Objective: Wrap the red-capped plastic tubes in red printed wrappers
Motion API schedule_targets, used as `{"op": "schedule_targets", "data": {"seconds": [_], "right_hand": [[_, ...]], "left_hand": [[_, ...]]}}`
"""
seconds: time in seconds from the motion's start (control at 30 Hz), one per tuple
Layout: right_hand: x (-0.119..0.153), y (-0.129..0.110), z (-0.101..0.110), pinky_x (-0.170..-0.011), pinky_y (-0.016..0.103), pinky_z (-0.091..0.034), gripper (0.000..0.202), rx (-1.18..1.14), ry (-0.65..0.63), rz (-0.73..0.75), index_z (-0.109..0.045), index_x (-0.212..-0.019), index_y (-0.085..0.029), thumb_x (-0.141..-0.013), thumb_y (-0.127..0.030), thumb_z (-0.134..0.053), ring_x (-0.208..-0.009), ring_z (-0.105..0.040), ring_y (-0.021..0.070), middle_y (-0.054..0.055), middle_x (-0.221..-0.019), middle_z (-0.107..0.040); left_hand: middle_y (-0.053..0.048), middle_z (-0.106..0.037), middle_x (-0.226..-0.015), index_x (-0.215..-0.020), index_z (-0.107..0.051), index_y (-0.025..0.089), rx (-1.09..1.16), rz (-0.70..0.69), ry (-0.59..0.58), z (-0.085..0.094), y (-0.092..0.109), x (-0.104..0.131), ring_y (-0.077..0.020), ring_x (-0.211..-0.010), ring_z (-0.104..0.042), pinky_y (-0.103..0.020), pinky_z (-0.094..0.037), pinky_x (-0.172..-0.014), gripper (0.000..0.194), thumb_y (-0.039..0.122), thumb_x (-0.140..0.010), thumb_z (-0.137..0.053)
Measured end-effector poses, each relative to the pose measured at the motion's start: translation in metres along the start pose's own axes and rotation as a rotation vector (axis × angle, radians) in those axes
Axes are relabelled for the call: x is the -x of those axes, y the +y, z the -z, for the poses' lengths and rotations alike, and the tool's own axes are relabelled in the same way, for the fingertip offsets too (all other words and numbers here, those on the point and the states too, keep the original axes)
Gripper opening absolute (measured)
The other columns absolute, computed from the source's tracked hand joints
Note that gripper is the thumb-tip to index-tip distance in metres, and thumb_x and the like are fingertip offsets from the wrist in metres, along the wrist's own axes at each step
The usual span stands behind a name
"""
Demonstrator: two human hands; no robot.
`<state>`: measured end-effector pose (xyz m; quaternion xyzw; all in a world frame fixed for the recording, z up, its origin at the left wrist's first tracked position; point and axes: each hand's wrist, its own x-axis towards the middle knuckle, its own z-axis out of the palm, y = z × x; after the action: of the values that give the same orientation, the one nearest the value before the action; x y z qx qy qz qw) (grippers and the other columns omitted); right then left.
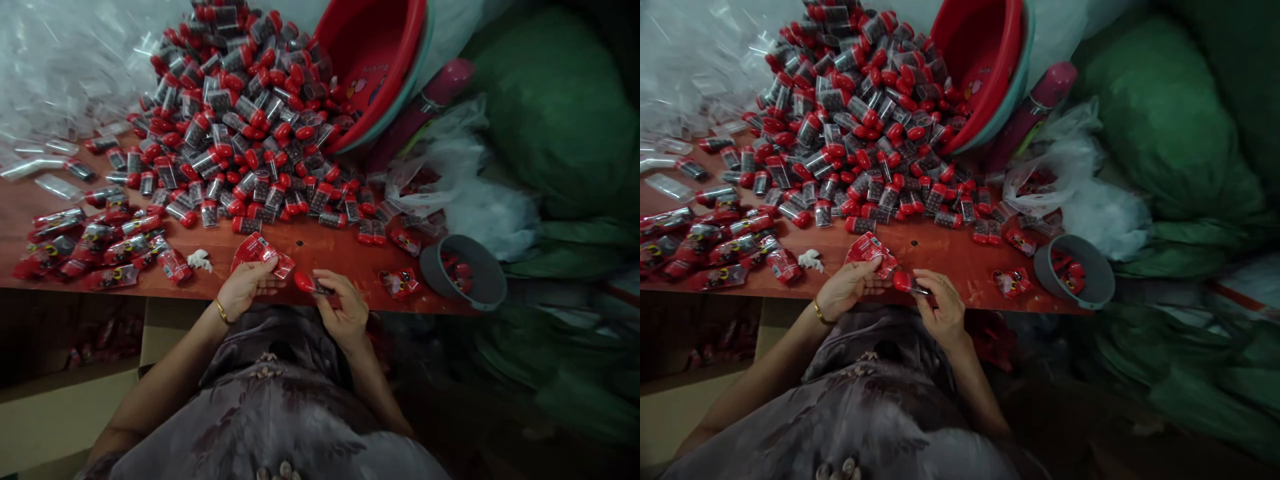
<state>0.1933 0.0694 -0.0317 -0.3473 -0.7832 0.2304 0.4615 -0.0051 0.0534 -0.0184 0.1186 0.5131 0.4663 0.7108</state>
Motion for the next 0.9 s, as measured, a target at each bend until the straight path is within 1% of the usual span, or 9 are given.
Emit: {"op": "schedule_targets", "data": {"seconds": [0.1,0.27,0.4,0.5,0.67,0.73,0.8,0.83,0.9], "right_hand": [[-0.004,0.006,0.0,-0.082,0.041,-0.054,0.02,0.092,-0.03,0.214,-0.06,-0.1,-0.024,-0.084,-0.014,-0.054,-0.099,-0.066,0.0206,0.007,-0.103,-0.071],[-0.003,0.02,-0.001,-0.083,0.042,-0.055,0.027,0.156,-0.075,0.361,-0.061,-0.105,-0.026,-0.084,-0.009,-0.054,-0.107,-0.063,0.0207,0.006,-0.105,-0.072],[0.004,0.031,-0.004,-0.088,0.043,-0.054,0.034,0.201,-0.08,0.377,-0.06,-0.113,-0.027,-0.085,-0.009,-0.052,-0.113,-0.06,0.0205,0.006,-0.113,-0.07],[0.008,0.033,-0.008,-0.09,0.043,-0.053,0.036,0.215,-0.084,0.347,-0.06,-0.116,-0.029,-0.087,-0.011,-0.05,-0.115,-0.058,0.021,0.005,-0.115,-0.069],[-0.001,0.02,-0.018,-0.089,0.041,-0.053,0.037,0.21,-0.013,0.362,-0.06,-0.115,-0.03,-0.086,-0.009,-0.051,-0.114,-0.057,0.0211,0.004,-0.112,-0.069],[-0.005,0.011,-0.022,-0.09,0.043,-0.052,0.031,0.21,0.0,0.249,-0.06,-0.114,-0.027,-0.085,-0.016,-0.056,-0.113,-0.057,0.0235,0.008,-0.116,-0.066],[-0.008,0.003,-0.023,-0.088,0.044,-0.053,0.034,0.144,-0.001,0.026,-0.056,-0.117,-0.022,-0.084,-0.029,-0.058,-0.11,-0.059,0.0257,0.012,-0.121,-0.062],[-0.009,0.0,-0.023,-0.083,0.042,-0.055,0.036,0.073,-0.022,-0.109,-0.054,-0.118,-0.02,-0.085,-0.034,-0.057,-0.102,-0.063,0.0247,0.013,-0.117,-0.064],[-0.009,-0.004,-0.021,-0.065,0.031,-0.057,0.032,-0.129,-0.08,-0.38,-0.055,-0.112,-0.019,-0.088,-0.04,-0.051,-0.074,-0.068,0.0175,0.008,-0.092,-0.069]], "left_hand": [[-0.007,-0.071,-0.065,-0.07,-0.069,0.013,0.007,0.005,-0.01,-0.001,0.0,0.001,-0.0165,-0.059,-0.067,-0.024,-0.049,-0.056,0.039,0.047,-0.055,-0.081],[-0.007,-0.07,-0.062,-0.068,-0.069,0.012,-0.028,-0.038,-0.011,-0.001,-0.001,0.002,-0.015,-0.055,-0.065,-0.023,-0.048,-0.055,0.041,0.047,-0.051,-0.083],[-0.007,-0.071,-0.065,-0.072,-0.07,0.012,-0.035,-0.086,-0.002,-0.005,-0.004,0.001,-0.0142,-0.058,-0.065,-0.024,-0.049,-0.059,0.041,0.046,-0.054,-0.082],[-0.005,-0.072,-0.072,-0.076,-0.07,0.013,-0.008,-0.115,0.024,-0.01,-0.007,0.001,-0.0125,-0.06,-0.064,-0.024,-0.05,-0.062,0.041,0.04,-0.049,-0.085],[-0.003,-0.07,-0.07,-0.073,-0.069,0.013,0.065,-0.086,0.028,-0.017,-0.011,0.0,-0.0116,-0.062,-0.064,-0.024,-0.051,-0.065,0.042,0.036,-0.043,-0.088],[-0.003,-0.071,-0.071,-0.074,-0.069,0.014,0.119,-0.096,0.035,-0.018,-0.012,0.0,-0.0122,-0.064,-0.065,-0.025,-0.051,-0.068,0.042,0.036,-0.044,-0.088],[-0.003,-0.071,-0.073,-0.075,-0.069,0.014,0.154,-0.129,0.042,-0.019,-0.012,0.0,-0.0128,-0.067,-0.065,-0.026,-0.051,-0.07,0.041,0.035,-0.046,-0.087],[-0.003,-0.071,-0.074,-0.075,-0.069,0.014,0.159,-0.156,0.051,-0.019,-0.013,0.001,-0.0127,-0.067,-0.065,-0.025,-0.051,-0.07,0.04,0.034,-0.046,-0.087],[-0.003,-0.071,-0.074,-0.075,-0.069,0.013,0.14,-0.2,0.08,-0.02,-0.014,0.001,-0.0123,-0.067,-0.064,-0.025,-0.05,-0.07,0.041,0.033,-0.045,-0.087]]}}
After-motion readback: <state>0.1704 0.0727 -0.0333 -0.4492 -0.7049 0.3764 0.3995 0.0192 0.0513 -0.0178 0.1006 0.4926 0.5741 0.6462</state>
